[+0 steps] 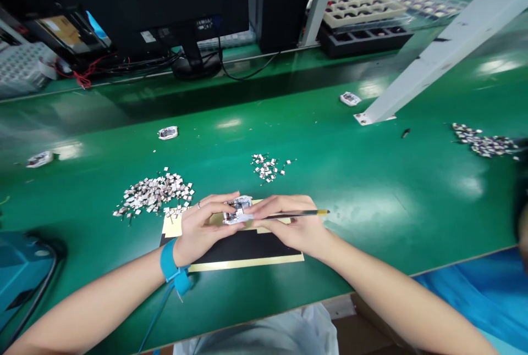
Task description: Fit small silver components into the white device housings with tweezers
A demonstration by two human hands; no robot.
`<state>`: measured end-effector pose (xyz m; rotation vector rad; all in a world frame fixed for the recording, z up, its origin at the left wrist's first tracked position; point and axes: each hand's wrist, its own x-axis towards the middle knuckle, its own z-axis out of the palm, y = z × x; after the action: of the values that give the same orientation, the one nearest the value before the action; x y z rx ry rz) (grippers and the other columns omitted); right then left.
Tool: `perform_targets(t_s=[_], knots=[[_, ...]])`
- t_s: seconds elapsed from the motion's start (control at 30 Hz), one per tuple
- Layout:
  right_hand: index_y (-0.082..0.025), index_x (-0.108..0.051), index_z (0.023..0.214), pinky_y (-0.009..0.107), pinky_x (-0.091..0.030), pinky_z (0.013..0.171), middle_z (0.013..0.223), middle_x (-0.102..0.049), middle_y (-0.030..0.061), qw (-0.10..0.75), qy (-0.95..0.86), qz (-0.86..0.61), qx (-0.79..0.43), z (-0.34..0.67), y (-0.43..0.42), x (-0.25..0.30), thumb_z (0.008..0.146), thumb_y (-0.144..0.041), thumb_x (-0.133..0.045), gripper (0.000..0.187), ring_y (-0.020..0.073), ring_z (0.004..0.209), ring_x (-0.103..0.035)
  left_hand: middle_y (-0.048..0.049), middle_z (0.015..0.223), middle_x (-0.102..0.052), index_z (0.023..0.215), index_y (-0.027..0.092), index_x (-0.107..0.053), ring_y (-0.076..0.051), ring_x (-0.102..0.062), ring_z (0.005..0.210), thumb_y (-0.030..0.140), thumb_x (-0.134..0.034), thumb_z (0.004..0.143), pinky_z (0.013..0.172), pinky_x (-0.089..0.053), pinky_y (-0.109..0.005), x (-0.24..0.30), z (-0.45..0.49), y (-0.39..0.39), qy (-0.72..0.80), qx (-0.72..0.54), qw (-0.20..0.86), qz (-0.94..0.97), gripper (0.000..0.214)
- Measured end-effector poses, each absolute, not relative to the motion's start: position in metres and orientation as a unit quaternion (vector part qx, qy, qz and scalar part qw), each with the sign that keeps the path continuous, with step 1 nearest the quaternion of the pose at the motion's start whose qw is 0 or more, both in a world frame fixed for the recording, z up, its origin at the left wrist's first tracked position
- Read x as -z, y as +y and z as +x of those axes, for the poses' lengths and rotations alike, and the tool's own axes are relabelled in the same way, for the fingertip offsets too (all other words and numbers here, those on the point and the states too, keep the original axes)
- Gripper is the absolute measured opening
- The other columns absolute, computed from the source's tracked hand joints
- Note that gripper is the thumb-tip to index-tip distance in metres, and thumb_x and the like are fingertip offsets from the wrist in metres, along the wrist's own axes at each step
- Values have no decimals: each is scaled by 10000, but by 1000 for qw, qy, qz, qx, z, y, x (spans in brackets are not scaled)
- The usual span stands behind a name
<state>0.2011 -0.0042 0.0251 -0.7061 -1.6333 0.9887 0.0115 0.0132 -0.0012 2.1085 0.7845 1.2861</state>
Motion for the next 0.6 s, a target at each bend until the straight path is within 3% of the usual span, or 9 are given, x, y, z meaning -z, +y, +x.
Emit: perform_targets(t_s=[0.6], knots=[[-184, -629, 768, 245, -556, 692, 782, -695, 39, 530, -669, -312, -418, 201, -3, -24, 653, 0, -647, 218, 163, 765, -660, -113, 965, -645, 772, 144, -580, -185, -621, 846, 232, -721, 640, 722, -505, -289, 2, 13, 14, 297, -476, 276, 780, 212]])
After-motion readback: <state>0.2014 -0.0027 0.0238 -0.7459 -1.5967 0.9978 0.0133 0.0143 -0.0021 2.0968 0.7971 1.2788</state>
